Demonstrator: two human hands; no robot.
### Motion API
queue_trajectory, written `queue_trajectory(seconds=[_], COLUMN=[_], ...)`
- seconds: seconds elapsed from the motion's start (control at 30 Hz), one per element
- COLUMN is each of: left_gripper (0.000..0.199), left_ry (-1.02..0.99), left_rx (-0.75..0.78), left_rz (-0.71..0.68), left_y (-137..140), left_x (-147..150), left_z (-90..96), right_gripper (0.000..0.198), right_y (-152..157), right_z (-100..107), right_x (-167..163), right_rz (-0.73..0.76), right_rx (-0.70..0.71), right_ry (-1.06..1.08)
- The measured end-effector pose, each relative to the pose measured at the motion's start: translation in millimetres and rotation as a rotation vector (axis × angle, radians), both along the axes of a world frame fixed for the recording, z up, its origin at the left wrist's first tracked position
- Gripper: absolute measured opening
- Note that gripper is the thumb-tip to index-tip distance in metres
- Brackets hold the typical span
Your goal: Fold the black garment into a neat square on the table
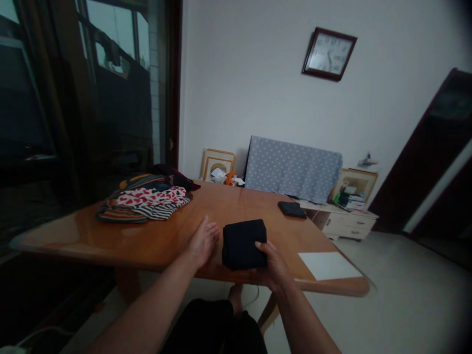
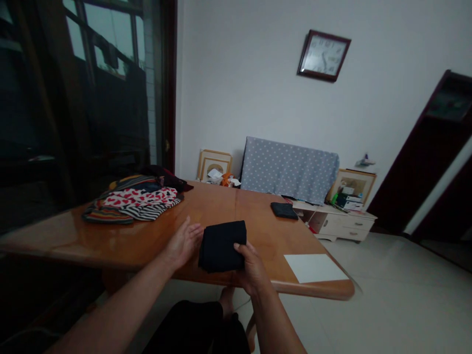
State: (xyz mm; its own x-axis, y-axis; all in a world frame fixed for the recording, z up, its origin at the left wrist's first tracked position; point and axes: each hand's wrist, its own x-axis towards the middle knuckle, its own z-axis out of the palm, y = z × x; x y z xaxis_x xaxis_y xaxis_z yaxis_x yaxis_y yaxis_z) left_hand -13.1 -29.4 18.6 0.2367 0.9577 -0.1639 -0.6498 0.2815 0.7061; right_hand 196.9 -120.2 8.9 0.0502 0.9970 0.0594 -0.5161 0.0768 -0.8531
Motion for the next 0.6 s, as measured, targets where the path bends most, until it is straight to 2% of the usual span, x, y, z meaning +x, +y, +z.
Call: queue_trajectory(seconds=[0.13,0.23,0.37,0.47,0.6], left_gripper=[0.079,0.084,0.080,0.059,0.053], left_ry=[-0.149,-0.254,-0.254,-0.095,0.024], left_rx=[-0.039,-0.012,0.022,0.034,0.041], left_rz=[-0.362,-0.468,-0.440,-0.360,-0.244], left_y=[-31,-48,-54,-53,-46], left_x=[13,17,18,20,21], left_z=[-4.4,-2.4,-4.9,-15.4,-29.4], right_gripper=[0.047,0.044,0.040,0.044,0.051], right_y=[-8,-6,-1,0,0], right_z=[2,-1,-15,-21,-23], right_x=[-4,-4,-4,-6,-6], right_rz=[0.069,0.022,-0.131,-0.136,-0.131], right_rx=[-0.027,-0.046,-0.087,-0.107,-0.139], right_ry=[0.045,-0.013,-0.161,-0.222,-0.198])
